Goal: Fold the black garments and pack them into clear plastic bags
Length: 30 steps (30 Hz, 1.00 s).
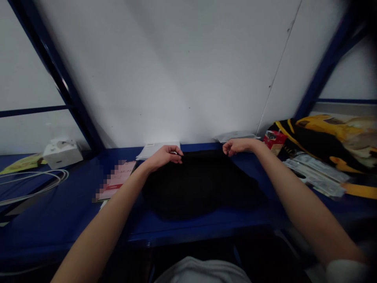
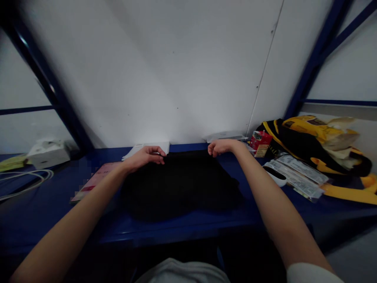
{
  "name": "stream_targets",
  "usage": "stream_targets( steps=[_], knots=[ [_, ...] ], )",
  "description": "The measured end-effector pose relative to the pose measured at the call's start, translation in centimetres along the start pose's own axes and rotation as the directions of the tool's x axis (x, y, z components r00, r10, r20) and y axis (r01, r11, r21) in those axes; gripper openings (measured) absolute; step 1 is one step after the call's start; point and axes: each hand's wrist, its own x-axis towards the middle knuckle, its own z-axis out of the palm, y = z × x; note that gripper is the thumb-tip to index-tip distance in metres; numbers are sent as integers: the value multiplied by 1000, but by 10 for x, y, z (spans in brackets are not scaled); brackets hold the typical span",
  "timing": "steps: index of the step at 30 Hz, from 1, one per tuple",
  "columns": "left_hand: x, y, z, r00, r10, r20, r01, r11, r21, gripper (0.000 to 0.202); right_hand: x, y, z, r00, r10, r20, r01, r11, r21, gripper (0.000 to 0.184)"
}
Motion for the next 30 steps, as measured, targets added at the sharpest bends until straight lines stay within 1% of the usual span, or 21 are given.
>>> stream_targets(
  steps=[2,5,8,11,13,15,18,20,23,26,29,30],
  knots=[
    [-3,1,-3,995,-40,95,28,992,123,15,0,-2,2,995,60,85,-61,998,12,16],
    [-6,1,-3,977,-111,185,44,943,331,13,2,-9,7,961,176,212,-178,984,-11,19],
    [-8,1,1,966,-146,213,34,890,455,13,2,-15,10,925,256,280,-252,966,-51,23],
    [-9,4,5,966,-121,228,-14,859,513,14,0,-17,10,913,275,301,-272,961,-51,25],
    [-10,7,5,968,-100,232,-38,850,525,17,-3,-17,7,917,264,299,-266,963,-34,25],
    [-13,11,3,978,-72,198,-47,843,536,20,-8,-18,5,936,232,264,-236,972,-18,23],
    [-18,19,-1,996,-1,94,-53,817,575,22,-19,-25,2,980,144,139,-145,989,-5,15],
    [-24,25,-4,999,30,41,-49,795,604,21,-28,-33,2,993,92,75,-90,996,-24,13],
    [-38,33,-3,998,-17,60,-23,792,610,23,-45,-48,6,998,43,55,-40,997,-64,14],
    [-59,40,9,992,-73,101,-2,800,600,27,-66,-62,18,996,-13,91,18,999,-46,17],
    [-85,43,28,995,-20,95,-41,804,594,28,-93,-70,39,992,-80,95,83,996,-26,20],
    [-94,42,34,996,-1,88,-52,804,592,29,-104,-71,48,994,-90,63,92,995,-25,21]
  ],
)
